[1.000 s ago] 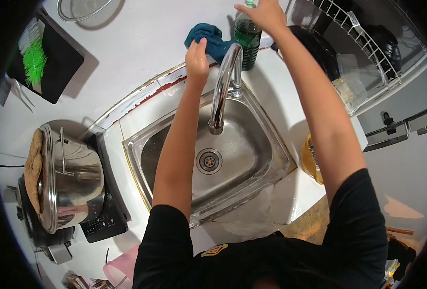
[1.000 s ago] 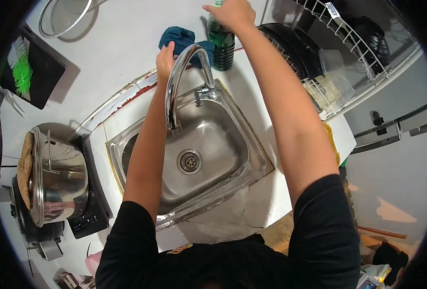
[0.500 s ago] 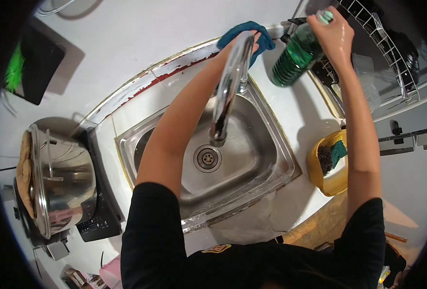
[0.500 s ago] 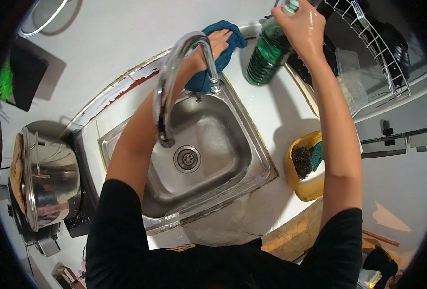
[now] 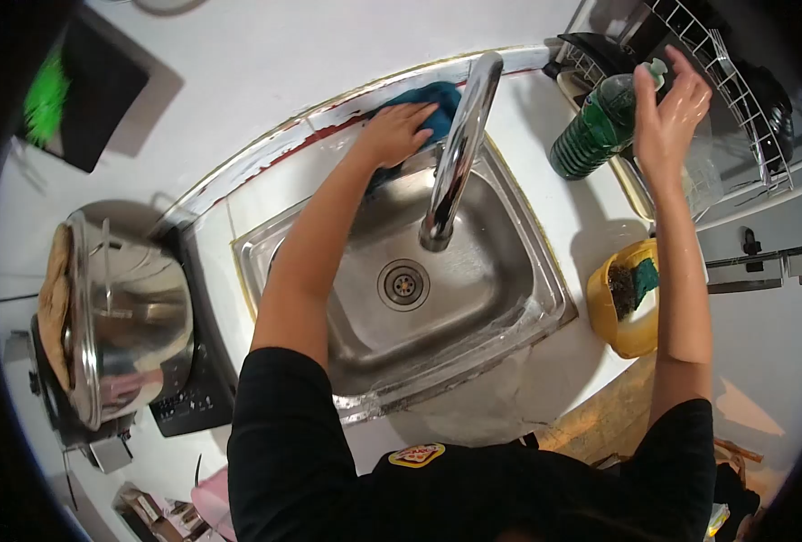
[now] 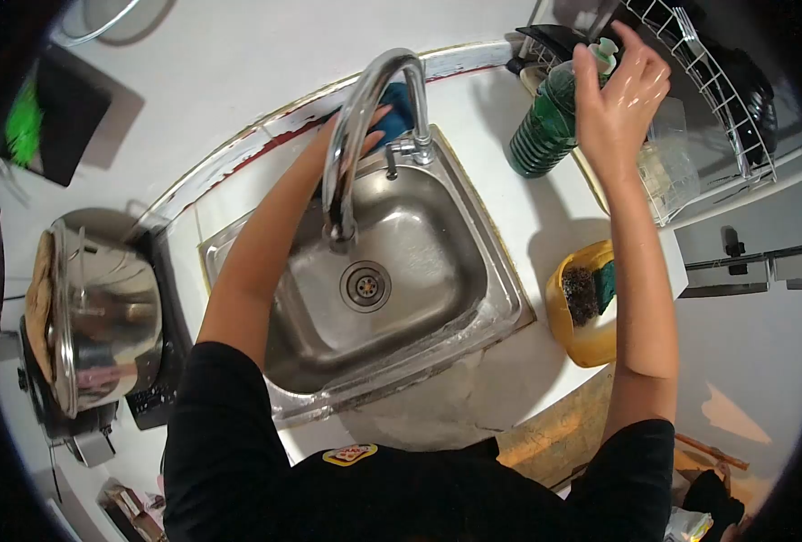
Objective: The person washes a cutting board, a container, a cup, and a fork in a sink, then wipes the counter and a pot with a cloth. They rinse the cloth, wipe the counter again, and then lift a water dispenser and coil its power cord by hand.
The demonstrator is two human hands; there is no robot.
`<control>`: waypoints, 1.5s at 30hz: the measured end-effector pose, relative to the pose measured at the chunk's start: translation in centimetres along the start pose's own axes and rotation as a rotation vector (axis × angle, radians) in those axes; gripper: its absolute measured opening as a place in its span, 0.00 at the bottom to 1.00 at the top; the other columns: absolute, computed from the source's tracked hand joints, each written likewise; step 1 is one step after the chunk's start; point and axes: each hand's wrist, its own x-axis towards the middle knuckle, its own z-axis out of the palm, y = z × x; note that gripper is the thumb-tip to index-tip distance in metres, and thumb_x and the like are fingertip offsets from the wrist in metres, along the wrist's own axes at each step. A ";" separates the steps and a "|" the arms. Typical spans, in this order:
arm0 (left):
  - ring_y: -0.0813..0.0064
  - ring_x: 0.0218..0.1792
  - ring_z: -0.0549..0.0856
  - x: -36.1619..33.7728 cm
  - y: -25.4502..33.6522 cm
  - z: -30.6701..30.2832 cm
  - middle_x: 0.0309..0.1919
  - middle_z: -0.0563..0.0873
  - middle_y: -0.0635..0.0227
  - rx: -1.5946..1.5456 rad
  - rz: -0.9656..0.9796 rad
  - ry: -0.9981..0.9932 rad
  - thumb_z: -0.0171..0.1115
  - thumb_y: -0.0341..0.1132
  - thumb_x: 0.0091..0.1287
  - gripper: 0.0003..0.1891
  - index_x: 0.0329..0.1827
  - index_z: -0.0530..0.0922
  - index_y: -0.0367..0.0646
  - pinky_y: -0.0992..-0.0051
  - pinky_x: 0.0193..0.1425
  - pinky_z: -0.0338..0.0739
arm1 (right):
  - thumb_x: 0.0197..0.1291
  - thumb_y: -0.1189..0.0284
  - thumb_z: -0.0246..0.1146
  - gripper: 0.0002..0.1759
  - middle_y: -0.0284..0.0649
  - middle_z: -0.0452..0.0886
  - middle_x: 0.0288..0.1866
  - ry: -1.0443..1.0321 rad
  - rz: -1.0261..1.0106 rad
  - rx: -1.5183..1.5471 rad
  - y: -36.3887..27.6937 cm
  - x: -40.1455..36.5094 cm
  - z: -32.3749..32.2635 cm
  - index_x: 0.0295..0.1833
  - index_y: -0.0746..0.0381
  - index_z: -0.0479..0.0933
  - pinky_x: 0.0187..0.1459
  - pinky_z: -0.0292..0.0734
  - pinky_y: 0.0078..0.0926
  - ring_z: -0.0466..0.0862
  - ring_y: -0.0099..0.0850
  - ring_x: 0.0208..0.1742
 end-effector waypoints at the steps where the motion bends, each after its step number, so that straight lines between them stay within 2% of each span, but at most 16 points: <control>1: 0.59 0.62 0.70 -2.5 -0.4 -1.3 0.59 0.74 0.59 0.033 -0.034 -0.007 0.48 0.44 0.66 0.25 0.65 0.67 0.47 0.64 0.67 0.61 | 0.58 0.61 0.60 0.24 0.49 0.70 0.51 -0.004 -0.024 0.020 -0.7 -1.0 -0.1 0.57 0.62 0.70 0.57 0.56 0.40 0.64 0.44 0.55; 7: 0.62 0.49 0.74 -12.2 -0.1 -4.3 0.45 0.79 0.64 0.158 -0.395 0.272 0.52 0.37 0.60 0.13 0.46 0.78 0.46 0.57 0.64 0.60 | 0.53 0.70 0.61 0.19 0.48 0.72 0.46 -0.095 0.041 0.340 -9.5 -9.2 0.6 0.52 0.63 0.72 0.54 0.58 0.40 0.67 0.44 0.49; 8: 0.61 0.48 0.74 -13.6 0.0 -4.9 0.39 0.80 0.66 0.182 -0.409 0.476 0.53 0.34 0.58 0.08 0.37 0.79 0.47 0.54 0.64 0.57 | 0.51 0.73 0.61 0.16 0.47 0.74 0.42 -0.145 -0.033 0.412 -12.5 -10.1 0.0 0.47 0.63 0.74 0.51 0.61 0.40 0.70 0.44 0.46; 10: 0.59 0.50 0.73 -16.7 0.6 -6.5 0.38 0.81 0.68 0.102 -0.521 0.813 0.53 0.32 0.57 0.09 0.38 0.80 0.50 0.44 0.68 0.47 | 0.46 0.78 0.62 0.12 0.44 0.77 0.37 -0.272 -0.234 0.665 -16.1 -13.3 2.5 0.40 0.63 0.75 0.45 0.69 0.41 0.76 0.45 0.42; 12: 0.58 0.57 0.71 -19.5 1.5 -8.0 0.41 0.82 0.71 0.270 -0.823 0.854 0.55 0.31 0.57 0.11 0.41 0.81 0.53 0.41 0.70 0.38 | 0.49 0.76 0.61 0.15 0.47 0.75 0.46 -0.486 -0.198 0.825 -21.2 -14.1 4.4 0.46 0.63 0.74 0.51 0.69 0.42 0.74 0.46 0.50; 17: 0.54 0.54 0.77 -22.9 -1.3 -7.6 0.47 0.82 0.54 -0.054 -0.946 0.634 0.58 0.42 0.62 0.17 0.47 0.81 0.39 0.63 0.66 0.61 | 0.52 0.74 0.58 0.21 0.48 0.72 0.52 -0.531 -0.188 0.890 -30.0 -13.8 10.8 0.55 0.62 0.71 0.59 0.66 0.42 0.71 0.47 0.57; 18: 0.54 0.62 0.69 -22.6 -1.5 -5.6 0.55 0.77 0.51 0.189 -0.878 0.468 0.57 0.46 0.64 0.24 0.53 0.76 0.33 0.61 0.68 0.59 | 0.53 0.75 0.58 0.21 0.48 0.72 0.52 -0.555 -0.175 0.902 -30.6 -14.3 11.7 0.55 0.61 0.71 0.61 0.65 0.41 0.71 0.46 0.57; 19: 0.52 0.64 0.68 -21.9 -1.9 -3.8 0.58 0.74 0.50 0.280 -0.846 0.532 0.57 0.47 0.64 0.27 0.57 0.73 0.33 0.58 0.68 0.57 | 0.52 0.75 0.58 0.21 0.48 0.72 0.52 -0.582 -0.113 0.945 -30.7 -14.5 11.8 0.55 0.61 0.72 0.61 0.65 0.41 0.71 0.46 0.57; 24: 0.47 0.62 0.66 -14.0 -0.7 -2.4 0.54 0.72 0.44 0.261 -1.032 0.608 0.60 0.51 0.60 0.32 0.54 0.69 0.27 0.52 0.67 0.56 | 0.50 0.77 0.58 0.18 0.47 0.74 0.48 -0.515 0.177 0.949 -26.8 -15.5 12.3 0.50 0.62 0.74 0.53 0.69 0.37 0.73 0.45 0.52; 28: 0.50 0.58 0.69 -9.0 1.7 -0.6 0.49 0.74 0.47 0.278 -0.921 0.648 0.59 0.52 0.60 0.28 0.46 0.72 0.30 0.54 0.63 0.59 | 0.49 0.79 0.58 0.18 0.46 0.75 0.46 -0.359 0.259 0.815 -22.2 -15.8 12.9 0.48 0.61 0.75 0.45 0.72 0.34 0.75 0.43 0.48; 33: 0.52 0.50 0.74 -6.6 2.3 0.9 0.42 0.77 0.52 0.157 -0.664 0.758 0.58 0.46 0.62 0.20 0.42 0.74 0.34 0.55 0.55 0.65 | 0.54 0.78 0.54 0.16 0.48 0.75 0.45 -0.258 0.271 0.831 -19.9 -14.6 12.8 0.50 0.64 0.74 0.47 0.72 0.34 0.76 0.43 0.45; 37: 0.51 0.43 0.79 -3.7 3.0 1.0 0.40 0.82 0.54 -0.281 -0.128 0.532 0.55 0.38 0.62 0.12 0.39 0.77 0.38 0.60 0.48 0.72 | 0.59 0.79 0.49 0.17 0.55 0.74 0.48 -0.382 0.063 0.750 -18.9 -13.0 14.2 0.55 0.67 0.71 0.53 0.69 0.39 0.75 0.49 0.47; 40: 0.54 0.52 0.78 -4.0 2.9 1.1 0.50 0.80 0.58 -0.453 -0.248 0.314 0.57 0.39 0.58 0.16 0.47 0.78 0.43 0.59 0.57 0.70 | 0.60 0.78 0.47 0.19 0.59 0.72 0.54 -0.582 0.053 0.775 -18.1 -13.5 16.3 0.58 0.70 0.67 0.59 0.66 0.40 0.72 0.56 0.55; 43: 0.55 0.61 0.71 -9.1 2.9 0.4 0.61 0.72 0.56 0.062 -0.211 0.464 0.57 0.42 0.59 0.21 0.55 0.75 0.49 0.58 0.65 0.63 | 0.60 0.78 0.47 0.21 0.58 0.71 0.57 -0.550 0.056 0.816 -19.6 -15.5 17.2 0.60 0.69 0.67 0.62 0.65 0.40 0.71 0.55 0.59; 44: 0.53 0.67 0.65 -11.2 2.3 -0.2 0.67 0.65 0.57 0.097 -0.334 0.315 0.54 0.46 0.61 0.25 0.62 0.71 0.53 0.55 0.70 0.55 | 0.61 0.75 0.48 0.23 0.57 0.70 0.61 -0.426 -0.316 0.654 -20.3 -16.3 17.7 0.63 0.69 0.65 0.65 0.62 0.41 0.69 0.53 0.63; 45: 0.52 0.67 0.64 -12.9 1.6 -1.1 0.67 0.65 0.57 0.169 -0.406 0.303 0.52 0.47 0.63 0.25 0.63 0.70 0.53 0.54 0.71 0.53 | 0.63 0.68 0.49 0.25 0.51 0.66 0.67 -0.487 -0.270 0.675 -22.3 -17.3 19.1 0.66 0.64 0.64 0.67 0.58 0.46 0.66 0.49 0.67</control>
